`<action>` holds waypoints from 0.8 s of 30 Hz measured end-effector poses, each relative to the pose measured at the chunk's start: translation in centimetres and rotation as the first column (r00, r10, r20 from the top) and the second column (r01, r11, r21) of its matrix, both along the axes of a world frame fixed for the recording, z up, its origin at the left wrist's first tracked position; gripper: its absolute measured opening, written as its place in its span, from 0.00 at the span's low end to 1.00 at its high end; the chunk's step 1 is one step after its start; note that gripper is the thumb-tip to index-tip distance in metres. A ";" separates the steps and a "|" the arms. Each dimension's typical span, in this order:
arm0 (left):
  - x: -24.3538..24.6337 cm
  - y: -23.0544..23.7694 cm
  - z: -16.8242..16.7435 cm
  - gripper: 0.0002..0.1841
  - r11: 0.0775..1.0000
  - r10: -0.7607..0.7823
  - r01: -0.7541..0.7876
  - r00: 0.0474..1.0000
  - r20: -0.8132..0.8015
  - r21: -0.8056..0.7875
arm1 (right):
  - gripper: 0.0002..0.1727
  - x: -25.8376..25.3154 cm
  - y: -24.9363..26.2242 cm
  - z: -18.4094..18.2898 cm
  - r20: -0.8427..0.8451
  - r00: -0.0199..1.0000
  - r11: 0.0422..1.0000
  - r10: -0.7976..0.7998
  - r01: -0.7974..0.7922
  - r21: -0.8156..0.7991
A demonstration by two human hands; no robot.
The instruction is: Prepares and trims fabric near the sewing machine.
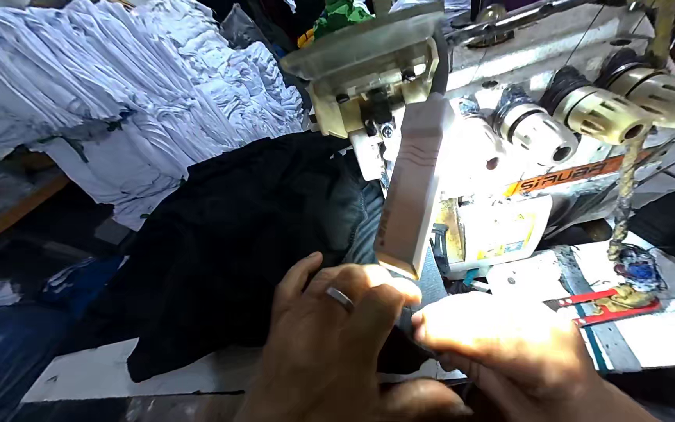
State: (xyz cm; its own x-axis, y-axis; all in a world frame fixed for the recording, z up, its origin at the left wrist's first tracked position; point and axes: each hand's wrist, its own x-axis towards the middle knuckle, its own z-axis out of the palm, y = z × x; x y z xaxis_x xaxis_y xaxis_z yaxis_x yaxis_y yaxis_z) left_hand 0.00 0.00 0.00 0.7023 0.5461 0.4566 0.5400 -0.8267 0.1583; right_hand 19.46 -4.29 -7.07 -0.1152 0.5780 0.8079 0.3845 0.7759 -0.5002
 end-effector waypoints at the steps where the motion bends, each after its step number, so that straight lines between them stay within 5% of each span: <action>1: 0.2 0.6 -2.0 0.27 0.995 0.027 -0.029 0.999 0.029 0.092 | 0.11 -0.1 -0.3 -0.2 0.023 0.999 0.999 -0.050 0.050 0.010; 6: 0.9 1.2 -5.2 0.08 0.980 -0.048 0.013 0.984 0.172 0.198 | 0.09 0.0 -1.3 -0.8 0.029 0.987 0.984 -0.159 0.161 -0.081; 13: 0.3 1.2 -4.8 0.09 0.995 -0.027 0.004 0.974 0.224 0.100 | 0.08 0.2 -0.6 -0.5 0.007 0.998 0.990 -0.058 0.058 -0.129; 24: 2.4 5.1 -3.3 0.15 0.976 0.135 -0.167 0.968 0.211 0.140 | 0.12 0.0 2.3 -1.0 0.174 0.884 0.901 -0.434 0.421 0.109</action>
State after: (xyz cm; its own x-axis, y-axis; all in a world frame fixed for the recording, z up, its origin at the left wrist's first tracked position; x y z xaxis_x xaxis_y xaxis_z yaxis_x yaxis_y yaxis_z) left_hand 2.38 5.07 -3.30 0.5032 0.5496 0.6668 0.6309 -0.7610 0.1511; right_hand 19.41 -1.98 -8.11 -0.0235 0.5514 0.8339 0.7681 0.5438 -0.3380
